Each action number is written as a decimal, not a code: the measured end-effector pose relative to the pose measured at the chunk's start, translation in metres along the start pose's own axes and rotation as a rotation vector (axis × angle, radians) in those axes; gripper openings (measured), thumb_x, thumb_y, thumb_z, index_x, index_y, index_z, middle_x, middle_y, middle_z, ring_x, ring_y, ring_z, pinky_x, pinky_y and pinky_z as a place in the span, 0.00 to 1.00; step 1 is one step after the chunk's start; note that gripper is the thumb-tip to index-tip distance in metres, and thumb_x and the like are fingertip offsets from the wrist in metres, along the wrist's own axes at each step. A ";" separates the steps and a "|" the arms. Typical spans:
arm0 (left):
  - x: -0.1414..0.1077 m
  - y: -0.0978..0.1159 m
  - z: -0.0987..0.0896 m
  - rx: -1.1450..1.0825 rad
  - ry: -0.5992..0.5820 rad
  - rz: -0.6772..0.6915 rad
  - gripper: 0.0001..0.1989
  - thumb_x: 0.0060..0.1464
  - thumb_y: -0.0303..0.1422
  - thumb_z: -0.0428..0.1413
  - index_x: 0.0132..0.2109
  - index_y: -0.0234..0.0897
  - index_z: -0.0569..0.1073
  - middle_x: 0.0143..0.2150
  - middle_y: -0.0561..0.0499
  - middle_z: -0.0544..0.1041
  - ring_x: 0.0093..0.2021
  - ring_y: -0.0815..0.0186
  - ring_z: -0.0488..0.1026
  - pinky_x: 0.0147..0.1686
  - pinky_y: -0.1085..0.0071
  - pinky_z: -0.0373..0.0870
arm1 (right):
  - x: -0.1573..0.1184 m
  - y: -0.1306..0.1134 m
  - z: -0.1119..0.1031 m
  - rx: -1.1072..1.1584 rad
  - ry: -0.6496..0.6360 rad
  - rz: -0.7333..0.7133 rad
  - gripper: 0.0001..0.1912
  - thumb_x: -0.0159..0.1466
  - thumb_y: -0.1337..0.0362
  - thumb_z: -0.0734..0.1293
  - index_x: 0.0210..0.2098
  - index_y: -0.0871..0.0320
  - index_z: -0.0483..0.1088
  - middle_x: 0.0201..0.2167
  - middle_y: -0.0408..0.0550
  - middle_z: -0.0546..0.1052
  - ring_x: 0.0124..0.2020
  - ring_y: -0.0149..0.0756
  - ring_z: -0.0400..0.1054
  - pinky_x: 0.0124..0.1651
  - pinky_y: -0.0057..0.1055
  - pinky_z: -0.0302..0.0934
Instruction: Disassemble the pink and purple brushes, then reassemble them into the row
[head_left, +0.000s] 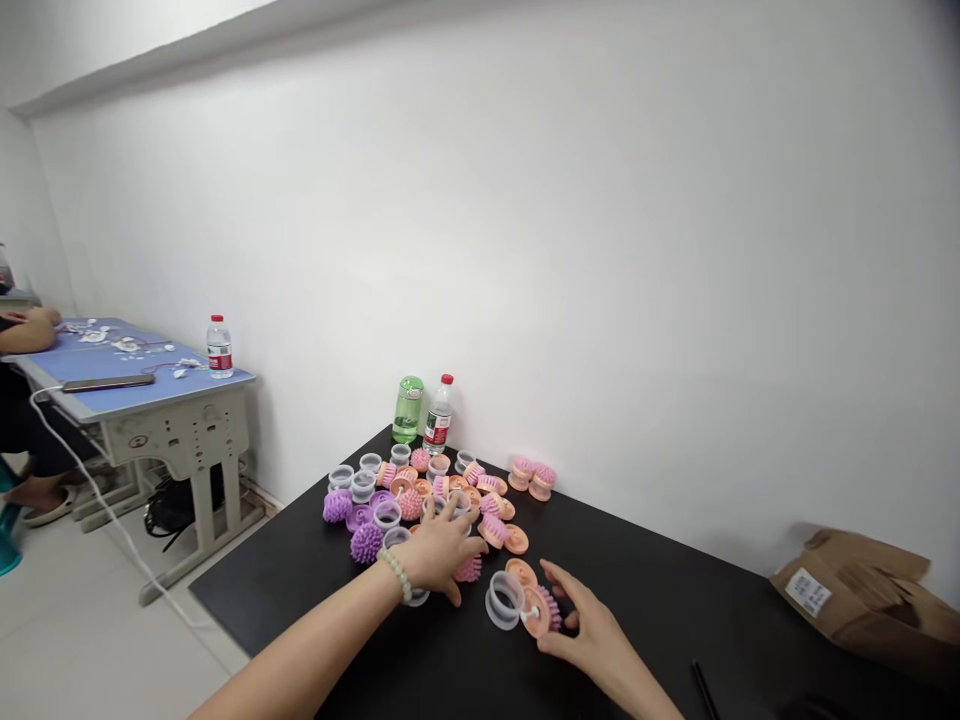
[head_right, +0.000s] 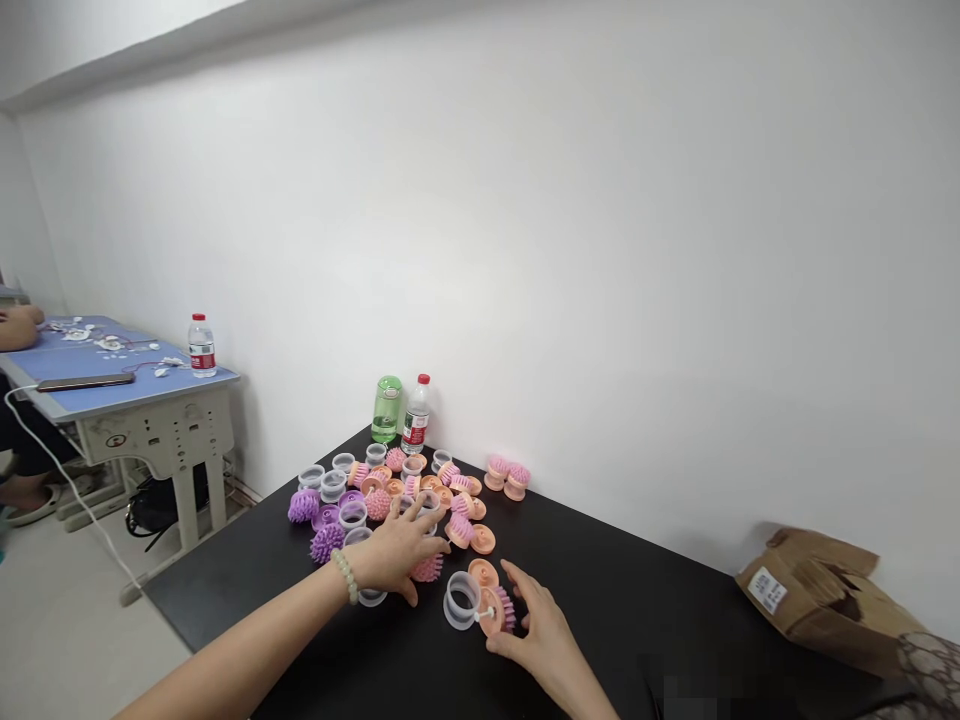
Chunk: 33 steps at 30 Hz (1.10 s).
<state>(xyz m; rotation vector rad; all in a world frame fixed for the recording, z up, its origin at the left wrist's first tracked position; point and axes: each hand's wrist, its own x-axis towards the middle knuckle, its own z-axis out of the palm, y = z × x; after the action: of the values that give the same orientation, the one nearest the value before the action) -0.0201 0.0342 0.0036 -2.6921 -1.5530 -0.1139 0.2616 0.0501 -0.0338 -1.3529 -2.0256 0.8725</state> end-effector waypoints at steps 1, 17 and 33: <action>-0.003 0.002 0.000 0.021 0.022 -0.008 0.39 0.42 0.47 0.69 0.61 0.48 0.67 0.73 0.39 0.51 0.71 0.31 0.42 0.57 0.22 0.41 | -0.001 -0.001 0.000 -0.002 -0.006 0.008 0.43 0.44 0.66 0.72 0.61 0.55 0.67 0.59 0.52 0.72 0.54 0.50 0.70 0.42 0.33 0.69; -0.018 0.047 0.004 -0.151 0.260 0.099 0.34 0.43 0.45 0.71 0.55 0.38 0.70 0.65 0.40 0.67 0.68 0.45 0.57 0.66 0.49 0.57 | 0.006 0.000 0.024 0.160 0.073 -0.097 0.38 0.43 0.69 0.69 0.56 0.54 0.71 0.55 0.51 0.75 0.48 0.46 0.74 0.43 0.35 0.72; -0.028 0.063 0.012 -0.137 0.409 0.162 0.34 0.51 0.45 0.66 0.60 0.40 0.64 0.65 0.41 0.67 0.69 0.48 0.57 0.68 0.46 0.50 | 0.015 0.021 0.015 0.228 0.239 -0.127 0.26 0.49 0.60 0.70 0.49 0.53 0.75 0.50 0.51 0.79 0.47 0.48 0.75 0.47 0.39 0.74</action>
<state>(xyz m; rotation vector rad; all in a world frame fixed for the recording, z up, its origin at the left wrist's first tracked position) 0.0208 -0.0211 -0.0098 -2.6519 -1.2432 -0.7368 0.2579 0.0672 -0.0579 -1.1326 -1.7505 0.8147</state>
